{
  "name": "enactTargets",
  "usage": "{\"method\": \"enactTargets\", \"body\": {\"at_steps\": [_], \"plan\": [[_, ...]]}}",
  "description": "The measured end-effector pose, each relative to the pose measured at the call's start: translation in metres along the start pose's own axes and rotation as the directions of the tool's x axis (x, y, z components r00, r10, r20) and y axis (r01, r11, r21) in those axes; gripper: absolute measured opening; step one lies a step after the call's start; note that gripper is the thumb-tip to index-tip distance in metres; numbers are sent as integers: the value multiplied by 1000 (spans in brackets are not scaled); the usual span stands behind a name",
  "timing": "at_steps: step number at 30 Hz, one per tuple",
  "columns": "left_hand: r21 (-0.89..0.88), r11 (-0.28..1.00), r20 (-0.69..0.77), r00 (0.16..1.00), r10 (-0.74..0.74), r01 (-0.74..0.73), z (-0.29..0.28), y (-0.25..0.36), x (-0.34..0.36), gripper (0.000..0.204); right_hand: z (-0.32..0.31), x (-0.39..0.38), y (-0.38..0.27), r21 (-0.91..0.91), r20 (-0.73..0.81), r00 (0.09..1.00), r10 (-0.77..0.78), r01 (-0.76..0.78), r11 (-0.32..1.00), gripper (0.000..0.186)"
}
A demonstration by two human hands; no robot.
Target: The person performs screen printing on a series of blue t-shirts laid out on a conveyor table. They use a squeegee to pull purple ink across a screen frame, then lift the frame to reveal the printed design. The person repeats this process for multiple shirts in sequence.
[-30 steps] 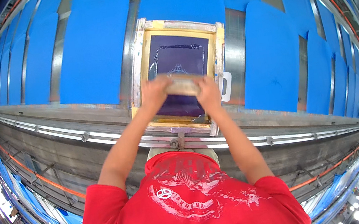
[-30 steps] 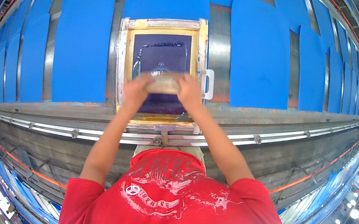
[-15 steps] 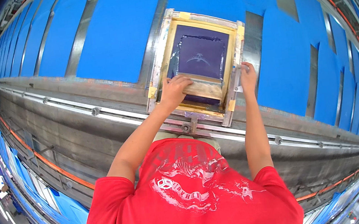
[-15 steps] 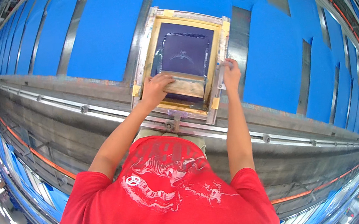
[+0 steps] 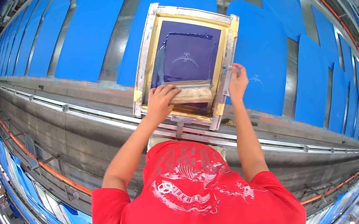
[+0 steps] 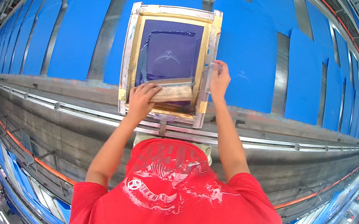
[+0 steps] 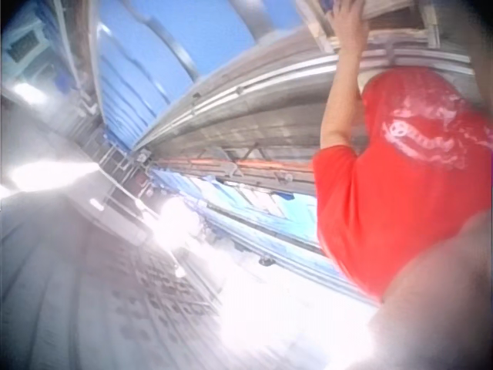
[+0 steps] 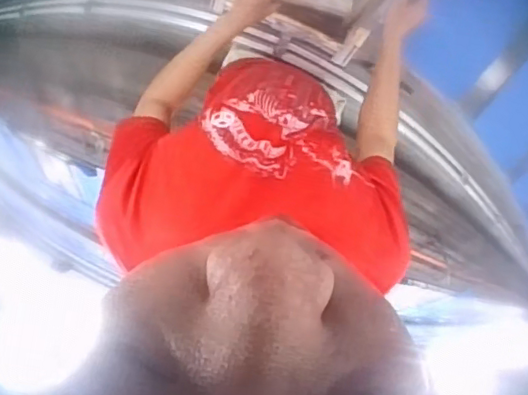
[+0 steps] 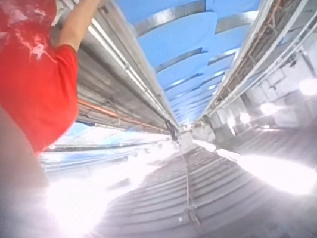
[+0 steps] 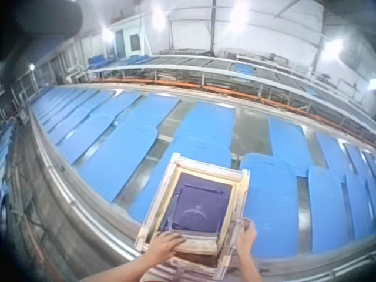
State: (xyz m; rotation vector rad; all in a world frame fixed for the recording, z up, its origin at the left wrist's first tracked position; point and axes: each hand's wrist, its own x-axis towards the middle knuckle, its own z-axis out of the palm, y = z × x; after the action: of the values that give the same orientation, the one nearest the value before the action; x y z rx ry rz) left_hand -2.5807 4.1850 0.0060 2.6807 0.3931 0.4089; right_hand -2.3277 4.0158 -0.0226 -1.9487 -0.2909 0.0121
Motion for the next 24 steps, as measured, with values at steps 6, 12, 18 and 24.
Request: {"method": "enactTargets", "body": {"at_steps": [6,12,18,24], "plan": [[101,995,55,998,3,-9,-36,-77,-16,57,65,-29,-20,-106,11,999,34,-33,994,18],[69,995,83,995,63,-69,-44,-92,-52,52,81,-29,-7,-219,13,1000,-6,9,976,19],[117,992,109,993,38,-50,-32,-103,-27,53,59,-16,-23,-611,288,956,-59,231,757,32],[86,992,354,927,-122,97,-36,-160,149,30,105,45,-135,-334,743,651,-155,561,757,55]]}}
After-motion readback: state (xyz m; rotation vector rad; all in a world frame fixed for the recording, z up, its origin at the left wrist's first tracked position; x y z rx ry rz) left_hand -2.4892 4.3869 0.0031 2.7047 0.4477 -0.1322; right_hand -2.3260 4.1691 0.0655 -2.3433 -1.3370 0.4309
